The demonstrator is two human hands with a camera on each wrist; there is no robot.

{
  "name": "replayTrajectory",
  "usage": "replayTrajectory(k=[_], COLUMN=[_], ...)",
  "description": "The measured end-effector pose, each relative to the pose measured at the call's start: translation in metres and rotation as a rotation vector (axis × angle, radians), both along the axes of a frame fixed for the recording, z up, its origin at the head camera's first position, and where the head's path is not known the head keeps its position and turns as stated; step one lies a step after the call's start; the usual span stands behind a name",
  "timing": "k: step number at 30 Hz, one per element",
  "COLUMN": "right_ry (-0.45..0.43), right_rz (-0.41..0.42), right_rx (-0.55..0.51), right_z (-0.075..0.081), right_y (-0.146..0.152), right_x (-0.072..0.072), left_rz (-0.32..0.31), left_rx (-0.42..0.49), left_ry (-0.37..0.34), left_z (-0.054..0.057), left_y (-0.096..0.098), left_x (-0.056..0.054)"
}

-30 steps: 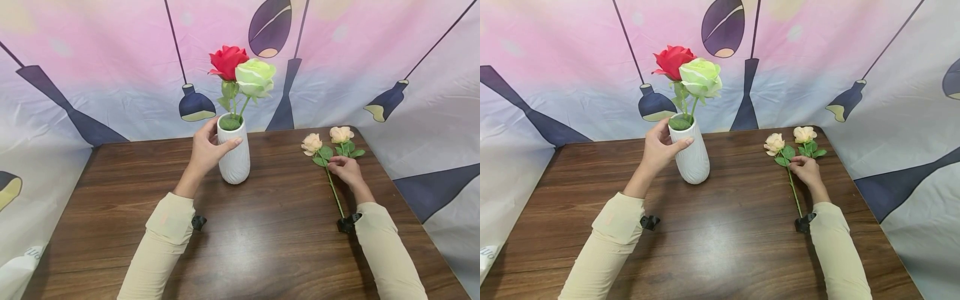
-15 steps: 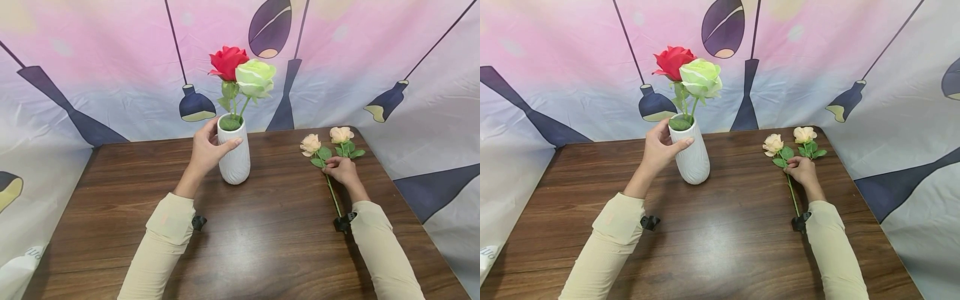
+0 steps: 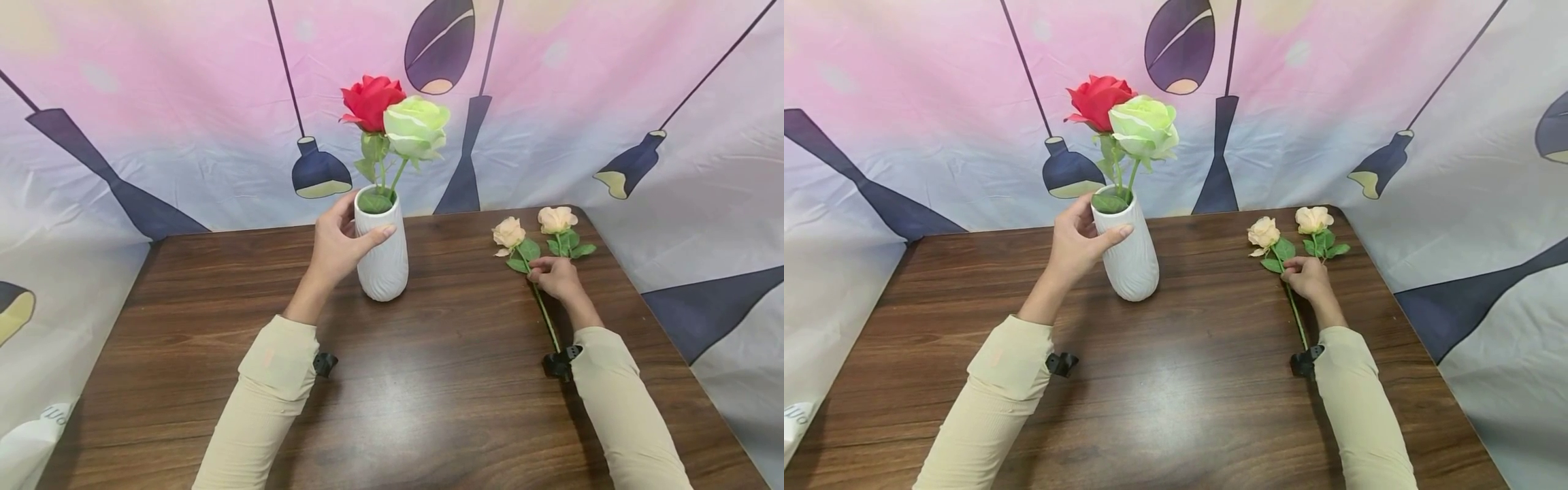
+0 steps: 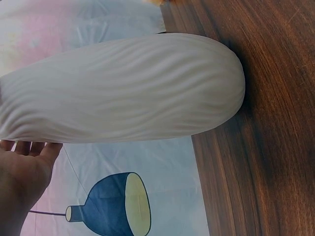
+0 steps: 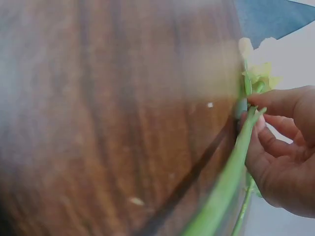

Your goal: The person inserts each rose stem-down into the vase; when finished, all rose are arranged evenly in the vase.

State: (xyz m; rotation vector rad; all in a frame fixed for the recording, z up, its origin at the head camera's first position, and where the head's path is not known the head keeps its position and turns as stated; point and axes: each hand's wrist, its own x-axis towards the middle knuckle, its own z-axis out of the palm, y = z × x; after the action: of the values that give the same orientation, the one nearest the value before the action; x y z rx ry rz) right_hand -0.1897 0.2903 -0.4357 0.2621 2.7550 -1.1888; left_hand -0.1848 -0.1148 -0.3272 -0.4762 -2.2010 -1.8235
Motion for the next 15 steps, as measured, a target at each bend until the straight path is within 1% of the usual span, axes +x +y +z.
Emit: replayTrajectory(k=[2, 5, 7, 10, 15], right_ry=[-0.018, -0.043, -0.058, -0.071, -0.07], right_rz=[0.036, 0.088, 0.106, 0.107, 0.089], right_rx=[-0.042, -0.139, -0.206, -0.283, -0.359], right_z=[0.001, 0.004, 0.007, 0.012, 0.025], right_y=[0.0, -0.001, -0.002, -0.004, -0.011], right_x=[0.0, 0.0, 0.0, -0.002, -0.005], left_rz=[0.002, 0.004, 0.005, 0.005, 0.009], left_rx=[-0.003, 0.0, 0.002, 0.004, 0.006], left_ry=[-0.002, -0.004, -0.003, 0.0, -0.005], left_z=[0.0, 0.0, 0.0, -0.001, -0.002], left_y=[0.0, 0.0, 0.001, 0.001, 0.0], left_x=[0.0, 0.0, 0.0, 0.0, -0.001])
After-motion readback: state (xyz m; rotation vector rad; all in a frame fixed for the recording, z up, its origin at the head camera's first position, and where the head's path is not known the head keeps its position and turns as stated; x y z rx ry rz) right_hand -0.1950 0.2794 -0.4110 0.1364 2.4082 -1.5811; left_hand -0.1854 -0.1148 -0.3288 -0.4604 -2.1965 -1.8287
